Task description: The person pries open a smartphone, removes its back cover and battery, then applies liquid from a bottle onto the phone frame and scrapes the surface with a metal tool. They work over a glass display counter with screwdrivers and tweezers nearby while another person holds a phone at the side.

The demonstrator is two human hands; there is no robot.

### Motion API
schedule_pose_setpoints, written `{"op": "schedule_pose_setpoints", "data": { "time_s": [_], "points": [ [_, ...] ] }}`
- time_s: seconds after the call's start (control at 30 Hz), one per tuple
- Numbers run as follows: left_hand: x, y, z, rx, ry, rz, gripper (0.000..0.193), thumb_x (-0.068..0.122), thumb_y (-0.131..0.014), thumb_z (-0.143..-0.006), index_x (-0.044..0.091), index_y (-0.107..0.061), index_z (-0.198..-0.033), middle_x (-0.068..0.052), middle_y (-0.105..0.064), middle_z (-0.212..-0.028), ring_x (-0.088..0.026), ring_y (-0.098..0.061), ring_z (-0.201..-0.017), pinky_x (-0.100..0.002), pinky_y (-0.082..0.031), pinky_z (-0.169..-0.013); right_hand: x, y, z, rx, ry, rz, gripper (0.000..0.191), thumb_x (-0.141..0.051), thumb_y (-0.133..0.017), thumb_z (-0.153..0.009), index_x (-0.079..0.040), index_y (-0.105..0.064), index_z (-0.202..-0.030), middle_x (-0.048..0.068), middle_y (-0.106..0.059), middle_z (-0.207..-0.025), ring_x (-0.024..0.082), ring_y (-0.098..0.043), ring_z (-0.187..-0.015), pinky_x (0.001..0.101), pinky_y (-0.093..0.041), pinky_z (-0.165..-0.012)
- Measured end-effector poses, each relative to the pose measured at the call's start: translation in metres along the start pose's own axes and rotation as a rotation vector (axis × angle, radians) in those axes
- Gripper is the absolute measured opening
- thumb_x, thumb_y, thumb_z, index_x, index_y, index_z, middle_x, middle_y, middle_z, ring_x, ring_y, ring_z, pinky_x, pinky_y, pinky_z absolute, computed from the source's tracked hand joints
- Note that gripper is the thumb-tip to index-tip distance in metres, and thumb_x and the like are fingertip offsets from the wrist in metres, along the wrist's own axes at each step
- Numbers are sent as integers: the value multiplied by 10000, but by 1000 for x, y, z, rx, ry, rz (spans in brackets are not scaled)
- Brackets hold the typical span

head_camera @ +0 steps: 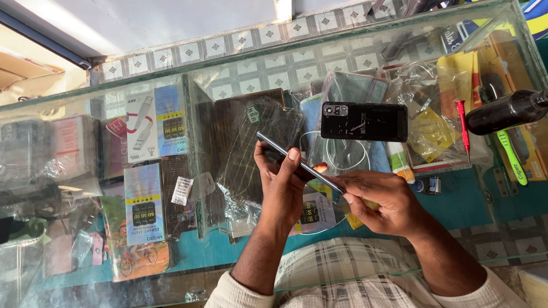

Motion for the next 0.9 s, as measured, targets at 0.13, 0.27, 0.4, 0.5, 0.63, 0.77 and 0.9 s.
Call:
{"op": "schedule_pose_setpoints", "data": {
  "time_s": [0.13, 0.27, 0.4, 0.5, 0.63, 0.77, 0.9],
  "points": [
    [0, 1, -3, 57, 3, -15, 946, 165, -738, -886, 223, -48, -1532, -142, -490, -1179, -238, -704, -941, -558, -636, -879, 13, -5, 3, 26, -90, -11, 283, -55, -690, -907, 14, -729, -1178, 177, -779, -1034, 216, -787, -796, 307, -629, -662],
    [-2, 2, -3, 34, -2, -34, 992, 168, -742, -891, 220, -8, -1556, -148, -504, -1154, -262, -710, -927, -543, -639, -878, 15, -7, 8, 56, -15, 42, 279, -59, -679, -918, 25, -717, -1182, 186, -760, -1057, 262, -777, -904, 332, -627, -752],
    [-7, 6, -5, -3, -15, -52, 999, 162, -744, -905, 212, -1, -1570, -155, -530, -1120, -267, -709, -914, -524, -642, -861, 15, -8, 11, 60, 4, 24, 279, -58, -682, -928, 23, -714, -1193, 167, -760, -1038, 251, -785, -932, 326, -641, -780],
    [-10, 8, -6, -26, -36, -55, 959, 142, -744, -919, 218, -43, -1570, -147, -530, -1083, -272, -702, -868, -528, -659, -847, 17, -8, 12, 43, -31, -37, 341, -45, -689, -922, 3, -699, -1260, 153, -772, -1059, 230, -787, -933, 327, -636, -785],
    [-14, 12, -7, 16, -12, -132, 916, 130, -747, -888, 245, -129, -1554, -125, -544, -1080, -247, -684, -849, -473, -661, -759, 14, -9, 12, -44, 5, -184, 456, -19, -700, -909, -30, -618, -1358, 191, -738, -1231, 208, -787, -945, 303, -658, -792],
    [-14, 13, -8, 22, -32, -140, 880, 120, -756, -877, 226, -187, -1540, -128, -550, -1088, -228, -656, -841, -444, -660, -688, 10, -9, 11, -18, 36, -100, 487, 15, -698, -876, -88, -667, -1352, 143, -765, -1183, 186, -781, -916, 285, -640, -771],
    [-17, 19, -9, 48, -54, -132, 856, 102, -754, -878, 222, -217, -1534, -121, -545, -1079, -202, -630, -860, -430, -645, -662, 9, -13, 11, -1, -8, -123, 494, 35, -680, -870, -101, -679, -1345, 146, -770, -1156, 173, -776, -877, 271, -632, -726]
  ]
}}
Point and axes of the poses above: each hand's wrist, its own z-axis away from the middle knuckle, its own y-axis out of the back of the hand, x = y × z, the point moved 4 cm from there along -z, towards the middle knuckle
